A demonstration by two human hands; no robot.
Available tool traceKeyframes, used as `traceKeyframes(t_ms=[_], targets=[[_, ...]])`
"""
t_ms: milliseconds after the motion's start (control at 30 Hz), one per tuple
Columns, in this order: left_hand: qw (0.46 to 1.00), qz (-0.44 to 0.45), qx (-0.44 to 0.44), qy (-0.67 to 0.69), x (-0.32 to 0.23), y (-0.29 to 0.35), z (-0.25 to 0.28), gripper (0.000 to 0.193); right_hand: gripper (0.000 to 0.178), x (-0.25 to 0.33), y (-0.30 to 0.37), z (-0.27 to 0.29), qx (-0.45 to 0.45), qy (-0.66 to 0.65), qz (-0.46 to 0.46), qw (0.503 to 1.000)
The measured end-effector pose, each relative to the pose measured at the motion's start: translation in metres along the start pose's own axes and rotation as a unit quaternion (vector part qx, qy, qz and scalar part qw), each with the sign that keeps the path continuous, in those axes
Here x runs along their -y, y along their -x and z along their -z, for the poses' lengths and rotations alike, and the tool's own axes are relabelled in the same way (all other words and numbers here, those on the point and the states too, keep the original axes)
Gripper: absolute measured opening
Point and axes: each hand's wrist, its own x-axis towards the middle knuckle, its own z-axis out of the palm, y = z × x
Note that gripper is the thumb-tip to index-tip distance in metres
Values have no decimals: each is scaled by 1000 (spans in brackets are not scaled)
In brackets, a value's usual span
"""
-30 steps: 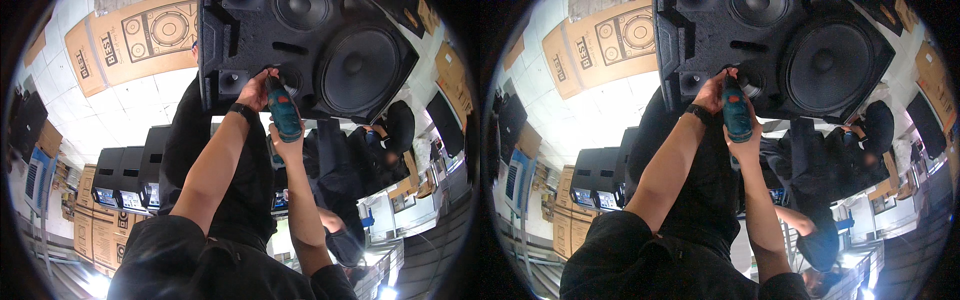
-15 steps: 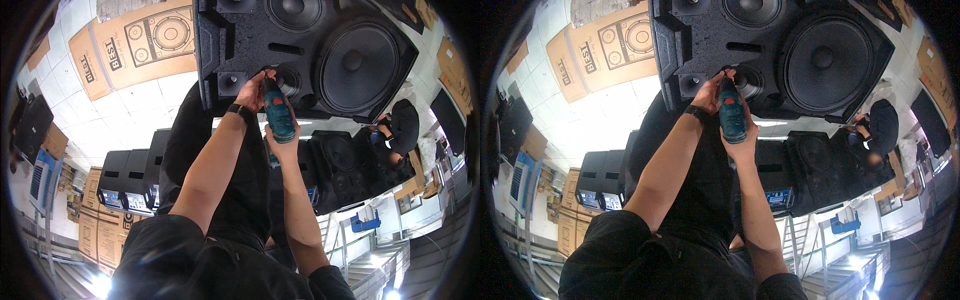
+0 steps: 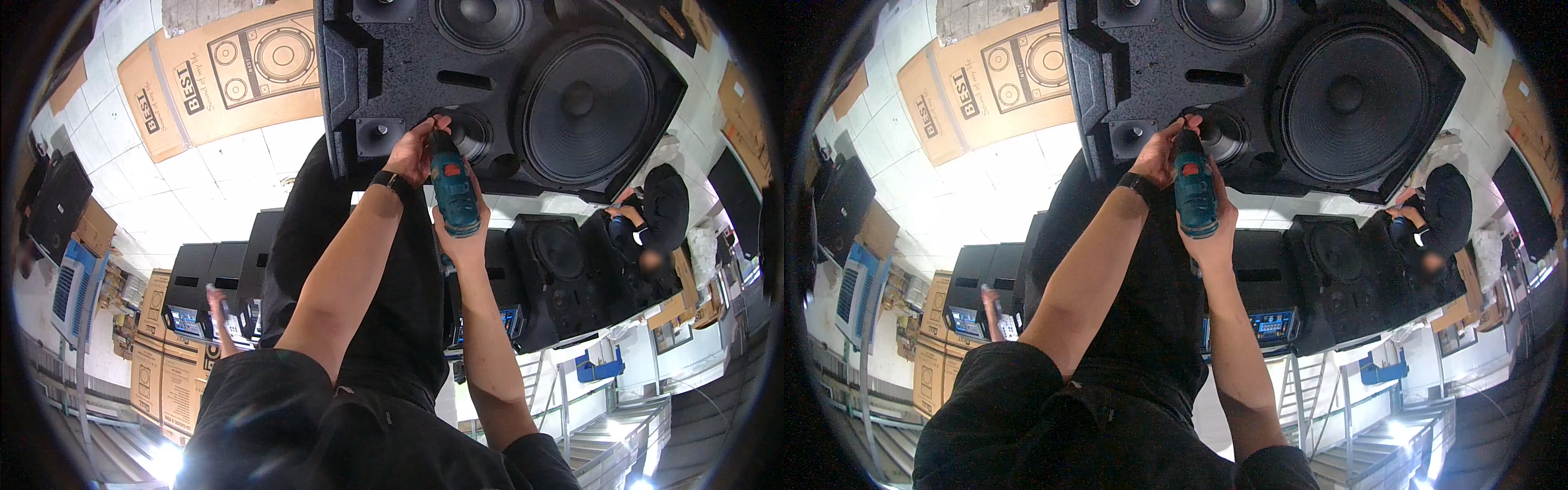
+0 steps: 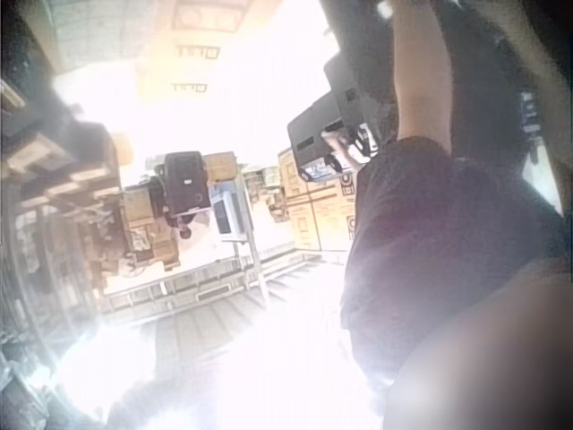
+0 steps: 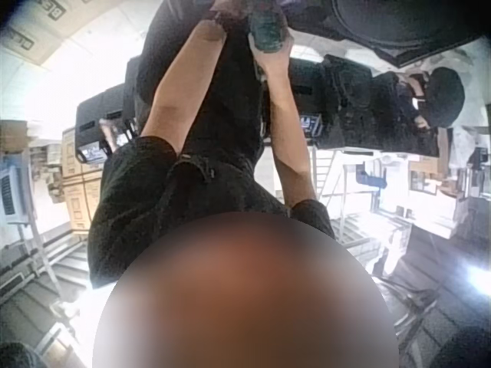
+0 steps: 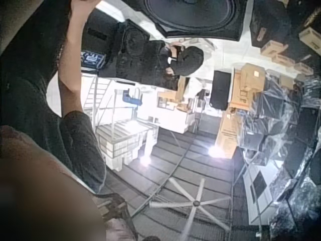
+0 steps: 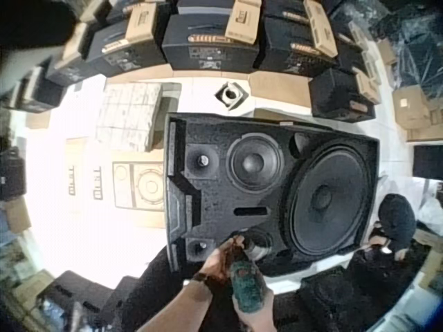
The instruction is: The person uses a cordless drill to fasten screws into a large speaker cabinet, securing the speaker drivers in place. They repeatedly position screws and drive them into multiple locations around the speaker cones.
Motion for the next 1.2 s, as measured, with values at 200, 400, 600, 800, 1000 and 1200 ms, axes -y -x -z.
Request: traceKeyframes(t_ms=[200,400,600,800,1000,1200], targets=[[1000,-20,-23,-1,2,2,-5,27,83,-2,-1,2,-7,26,30,999],[1000,-19,-21,-9,2,2,-5,28,84,-3,-1,3,1,24,23,999],[999,-9,20,29,2,-5,1,30,79,-4,-1,3,20,-1,-42,999],[1000,-20,2,0,1,-6,1,30,81,-3,-3,5,21,-8,-33,999],[1000,-26,4,-13,0,-4,0,29,81,0,-6,8,28,-7,-27,999],[999,-29,-17,-23,0,-4,-4,28,81,3,-12,14,40,1,-9,999]])
